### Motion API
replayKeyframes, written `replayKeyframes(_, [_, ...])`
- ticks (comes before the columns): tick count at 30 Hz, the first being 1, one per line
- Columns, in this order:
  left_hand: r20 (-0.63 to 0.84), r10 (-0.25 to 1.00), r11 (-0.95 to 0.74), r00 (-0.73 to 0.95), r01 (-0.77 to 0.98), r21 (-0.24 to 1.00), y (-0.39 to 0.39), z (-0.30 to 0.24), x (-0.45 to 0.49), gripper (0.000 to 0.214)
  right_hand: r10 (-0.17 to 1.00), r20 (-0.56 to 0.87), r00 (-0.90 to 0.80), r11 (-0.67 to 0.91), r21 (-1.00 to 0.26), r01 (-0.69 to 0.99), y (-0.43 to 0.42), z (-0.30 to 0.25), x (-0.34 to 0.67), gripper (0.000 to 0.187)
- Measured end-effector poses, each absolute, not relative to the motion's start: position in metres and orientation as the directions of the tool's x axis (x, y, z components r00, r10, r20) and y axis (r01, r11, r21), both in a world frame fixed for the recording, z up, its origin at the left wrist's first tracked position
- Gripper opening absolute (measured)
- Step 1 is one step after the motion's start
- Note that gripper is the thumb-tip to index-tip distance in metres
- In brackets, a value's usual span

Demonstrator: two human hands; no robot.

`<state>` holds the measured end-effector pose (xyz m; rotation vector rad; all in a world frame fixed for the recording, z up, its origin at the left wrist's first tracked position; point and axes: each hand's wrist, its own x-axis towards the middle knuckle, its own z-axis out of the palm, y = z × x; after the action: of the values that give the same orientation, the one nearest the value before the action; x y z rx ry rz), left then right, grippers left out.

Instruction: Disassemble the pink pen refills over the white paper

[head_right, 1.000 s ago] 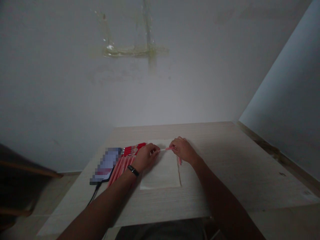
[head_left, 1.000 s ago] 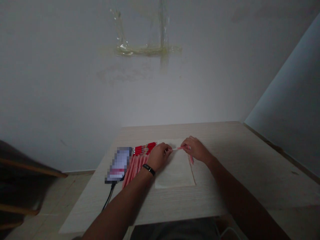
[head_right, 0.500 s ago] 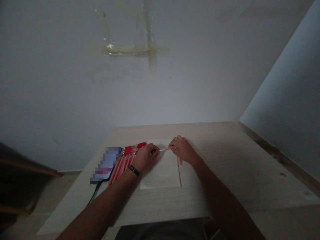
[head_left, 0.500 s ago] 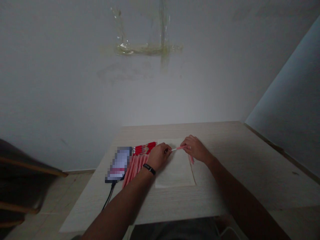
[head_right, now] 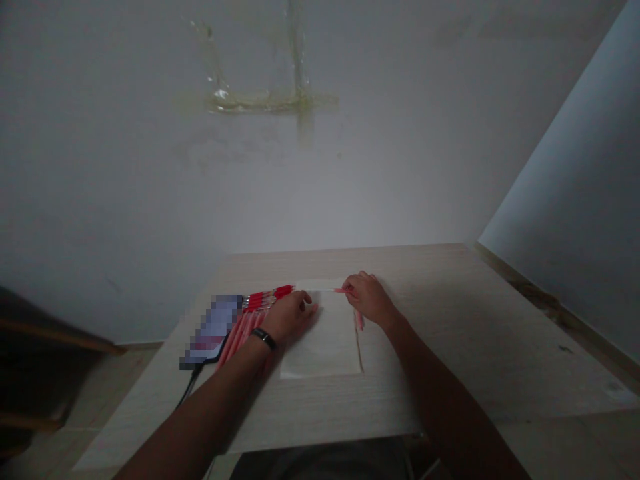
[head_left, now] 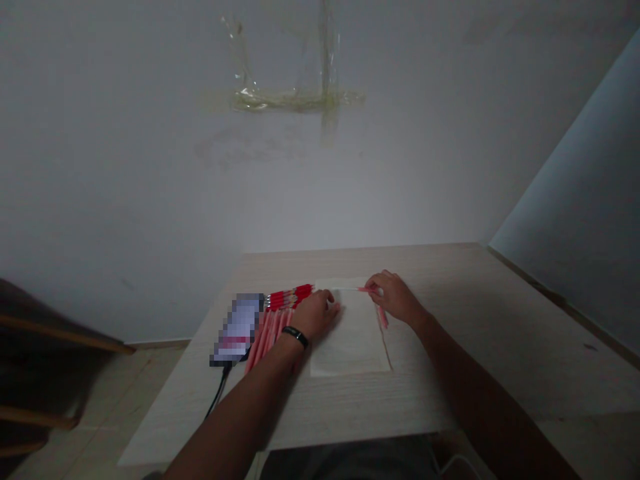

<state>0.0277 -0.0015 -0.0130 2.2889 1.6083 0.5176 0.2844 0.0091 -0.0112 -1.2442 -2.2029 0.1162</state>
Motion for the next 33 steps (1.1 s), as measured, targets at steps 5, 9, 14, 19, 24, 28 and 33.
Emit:
replayKeyframes(5, [0.19,0.935,-0.354,0.299,0.805,0.476,-0.004,0.001,0.03,0.028,0.809,0.442,-0.388,0.551,-0.34,0.762,0.008,-0.01,0.284,0.015])
replayKeyframes(9, [0.237,0.912,-0.408,0.335,0.8,0.44,-0.007,0.007,0.033,0.03,0.796,0.44,-0.415,0.574,-0.337,0.746,0.006,-0.008,0.282,0.014])
replayKeyframes(14, [0.245,0.894,-0.446,0.374,0.785,0.429,-0.007,0.003,0.034,0.029,0.778,0.438,-0.45,0.606,-0.339,0.719,0.005,-0.009,0.279,0.012])
replayKeyframes(19, [0.251,0.889,-0.456,0.383,0.787,0.416,-0.005,-0.001,0.033,0.028,0.765,0.446,-0.465,0.625,-0.339,0.703,0.005,-0.008,0.278,0.013])
replayKeyframes(24, [0.258,0.879,-0.475,0.4,0.785,0.399,-0.005,-0.002,0.033,0.025,0.746,0.47,-0.473,0.647,-0.343,0.681,0.005,-0.005,0.279,0.01])
replayKeyframes(28, [0.267,0.88,-0.473,0.394,0.78,0.409,-0.006,-0.001,0.033,0.02,0.743,0.48,-0.466,0.65,-0.351,0.674,0.005,-0.004,0.28,0.007])
replayKeyframes(33, [0.268,0.88,-0.474,0.393,0.777,0.414,-0.007,0.002,0.033,0.015,0.736,0.474,-0.483,0.66,-0.347,0.666,0.006,-0.005,0.28,0.006])
